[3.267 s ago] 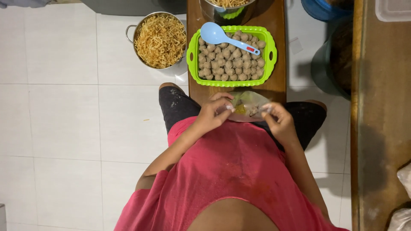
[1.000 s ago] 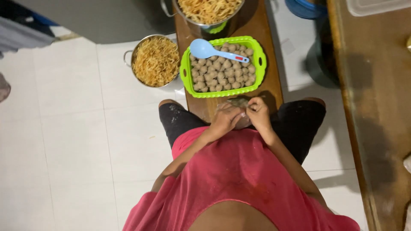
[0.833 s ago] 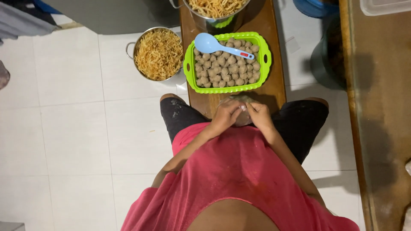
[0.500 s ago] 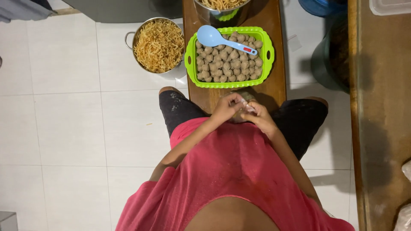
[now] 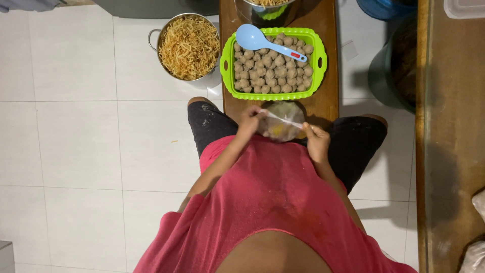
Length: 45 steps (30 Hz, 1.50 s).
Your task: The person is portioning out yellow food paste into small plastic bags using a spoon and then sealing the bags.
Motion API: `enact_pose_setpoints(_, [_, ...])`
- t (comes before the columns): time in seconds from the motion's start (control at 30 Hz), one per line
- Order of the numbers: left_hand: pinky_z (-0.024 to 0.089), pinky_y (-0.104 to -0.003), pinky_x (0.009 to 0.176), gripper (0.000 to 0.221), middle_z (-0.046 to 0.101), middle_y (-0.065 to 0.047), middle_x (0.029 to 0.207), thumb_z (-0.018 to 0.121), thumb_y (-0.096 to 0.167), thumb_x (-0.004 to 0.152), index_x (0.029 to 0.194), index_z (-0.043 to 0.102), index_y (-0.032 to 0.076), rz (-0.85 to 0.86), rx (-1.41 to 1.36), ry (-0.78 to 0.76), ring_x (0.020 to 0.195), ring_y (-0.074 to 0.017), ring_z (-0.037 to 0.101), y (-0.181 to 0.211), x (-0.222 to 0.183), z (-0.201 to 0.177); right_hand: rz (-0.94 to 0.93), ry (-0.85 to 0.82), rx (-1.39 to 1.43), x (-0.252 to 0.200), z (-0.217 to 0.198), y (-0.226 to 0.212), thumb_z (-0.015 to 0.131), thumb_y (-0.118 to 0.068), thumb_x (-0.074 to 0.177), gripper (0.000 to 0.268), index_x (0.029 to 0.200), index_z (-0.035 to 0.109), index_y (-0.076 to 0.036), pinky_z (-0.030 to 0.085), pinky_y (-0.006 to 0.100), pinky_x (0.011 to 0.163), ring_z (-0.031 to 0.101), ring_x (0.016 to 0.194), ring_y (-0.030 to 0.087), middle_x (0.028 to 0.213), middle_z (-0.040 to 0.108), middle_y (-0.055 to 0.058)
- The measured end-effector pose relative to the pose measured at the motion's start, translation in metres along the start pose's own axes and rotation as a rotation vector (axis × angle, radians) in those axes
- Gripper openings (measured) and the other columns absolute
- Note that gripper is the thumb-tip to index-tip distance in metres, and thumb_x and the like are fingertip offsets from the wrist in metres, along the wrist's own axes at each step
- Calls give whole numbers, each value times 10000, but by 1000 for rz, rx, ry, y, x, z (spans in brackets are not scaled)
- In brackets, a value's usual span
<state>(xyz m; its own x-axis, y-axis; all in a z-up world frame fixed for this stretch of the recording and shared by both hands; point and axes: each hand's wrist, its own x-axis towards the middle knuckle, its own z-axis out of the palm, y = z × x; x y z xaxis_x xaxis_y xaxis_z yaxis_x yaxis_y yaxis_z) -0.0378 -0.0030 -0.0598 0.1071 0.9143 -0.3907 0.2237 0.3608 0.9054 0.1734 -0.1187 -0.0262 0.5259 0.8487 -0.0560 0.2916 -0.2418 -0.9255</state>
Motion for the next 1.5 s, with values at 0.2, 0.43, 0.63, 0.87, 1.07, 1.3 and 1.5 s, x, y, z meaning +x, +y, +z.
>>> enact_pose_setpoints(0.2, [461,-284,672,84,659,-61,756,754,164,874,859,738,83,-83,-108,144,736,-172,586,-25,10,-12,561,20,328,-6,-1,30,809,-359,961,271,937,788,-91,550,418,908,728,932,198,910,772,92])
enact_pose_setpoints(0.43, [486,-421,868,132,697,-177,956,694,153,943,1027,702,52,139,206,-13,972,-324,625,23,-5,-32,428,-25,235,10,-5,48,769,-226,982,274,1161,700,-31,546,533,955,688,1058,344,1095,726,218])
enact_pose_setpoints(0.63, [248,-538,1224,756,458,-243,1490,776,289,837,1485,461,61,687,762,-418,1452,-422,353,94,-34,-33,-339,-408,-296,18,-25,-88,911,-225,731,1063,1568,317,53,232,666,1192,304,1422,580,1547,329,385])
enact_pose_setpoints(0.87, [174,-521,1286,1125,246,-234,1669,887,446,722,1594,298,48,676,1011,-700,1564,-366,197,84,-14,-4,-322,-692,-613,29,-1,-65,964,-319,590,1377,1671,140,-99,85,656,1231,95,1564,459,1701,92,273])
enact_pose_setpoints(1.07, [355,-444,1219,761,520,-215,1509,838,212,815,1488,514,63,868,870,-593,1426,-366,471,43,4,-1,-412,-632,-525,33,8,-22,902,-279,713,1069,1616,349,-127,250,546,1248,238,1539,437,1674,249,227])
enact_pose_setpoints(1.3, [426,-396,1170,427,693,-89,1336,765,204,854,1278,716,188,888,861,-501,1322,-261,598,22,1,-2,-510,-527,-488,27,20,17,843,-51,720,757,1434,617,-159,292,476,1261,325,1525,395,1602,417,178])
enact_pose_setpoints(1.5, [460,-437,1138,326,745,-49,1229,735,202,845,1169,739,172,956,766,-438,1234,-267,651,13,2,1,-572,-465,-423,27,26,27,841,50,654,625,1254,731,-85,338,478,1249,411,1475,416,1500,529,201])
